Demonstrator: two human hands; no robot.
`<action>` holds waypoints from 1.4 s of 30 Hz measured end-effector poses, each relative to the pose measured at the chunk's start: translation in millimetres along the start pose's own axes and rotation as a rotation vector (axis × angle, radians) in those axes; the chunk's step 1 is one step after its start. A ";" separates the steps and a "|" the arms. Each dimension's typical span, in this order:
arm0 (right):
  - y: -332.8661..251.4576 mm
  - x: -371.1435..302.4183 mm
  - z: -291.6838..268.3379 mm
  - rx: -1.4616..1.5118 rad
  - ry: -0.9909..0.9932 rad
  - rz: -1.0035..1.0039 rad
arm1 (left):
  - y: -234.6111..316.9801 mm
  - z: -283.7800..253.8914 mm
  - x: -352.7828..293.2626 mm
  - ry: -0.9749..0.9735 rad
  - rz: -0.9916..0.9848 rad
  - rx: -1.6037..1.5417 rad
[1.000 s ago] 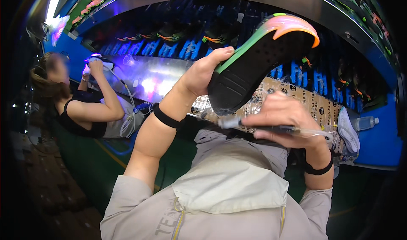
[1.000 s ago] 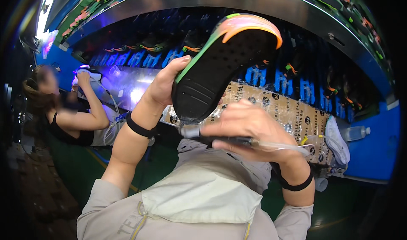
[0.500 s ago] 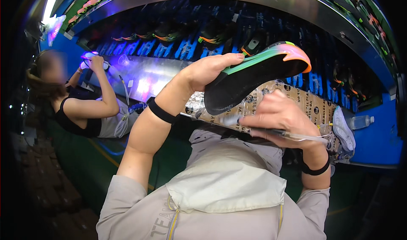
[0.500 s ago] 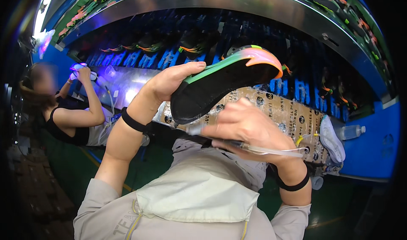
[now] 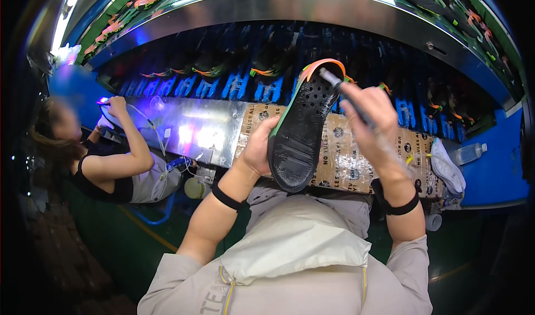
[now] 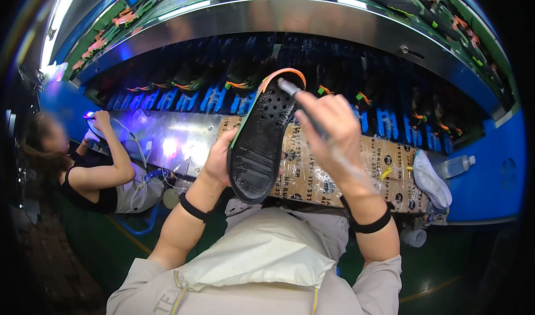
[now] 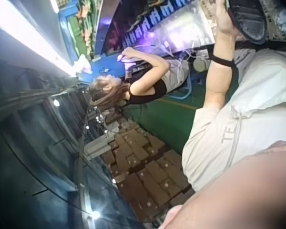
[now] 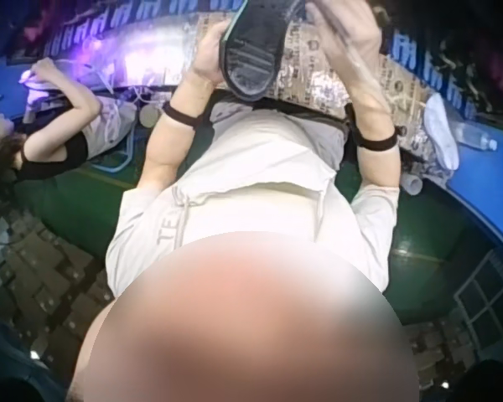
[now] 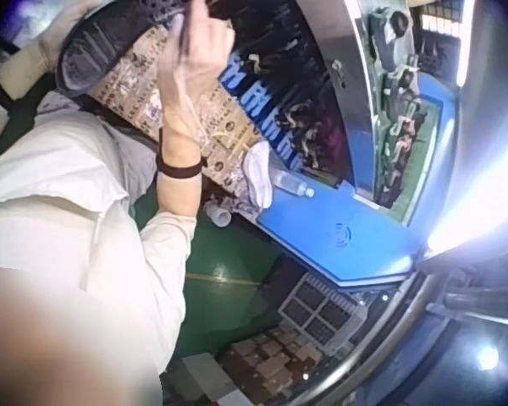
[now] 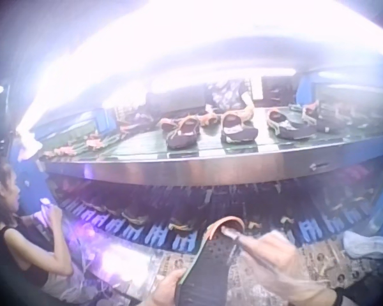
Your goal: The person applies adhesive to the bottom and side edges of shoe soles using a brush, then places the soles onto a moving conveyor belt above the workstation.
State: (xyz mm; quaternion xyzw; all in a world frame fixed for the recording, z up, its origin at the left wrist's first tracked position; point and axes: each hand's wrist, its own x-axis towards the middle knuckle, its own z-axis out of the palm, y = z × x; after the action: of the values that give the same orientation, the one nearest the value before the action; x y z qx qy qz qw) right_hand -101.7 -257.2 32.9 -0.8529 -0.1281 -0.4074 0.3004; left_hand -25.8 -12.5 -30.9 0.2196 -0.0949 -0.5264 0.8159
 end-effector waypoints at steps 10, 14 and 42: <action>-29.8 -20.2 -6.2 0.430 -0.540 -0.152 | 0.7 -21.2 -5.5 0.015 0.116 -0.078; -27.9 -23.4 6.4 0.111 -0.337 -0.125 | -2.6 -22.8 -10.5 0.042 0.123 -0.078; 80.0 -192.1 70.4 0.245 0.095 0.582 | 211.0 108.8 -18.0 -0.208 0.615 0.110</action>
State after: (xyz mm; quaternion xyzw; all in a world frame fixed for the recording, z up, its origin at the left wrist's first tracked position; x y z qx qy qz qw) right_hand -143.1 -271.6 -182.3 -0.7911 0.0874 -0.3253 0.5105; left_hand 97.0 49.4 163.5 0.1697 -0.2678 -0.2691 0.9094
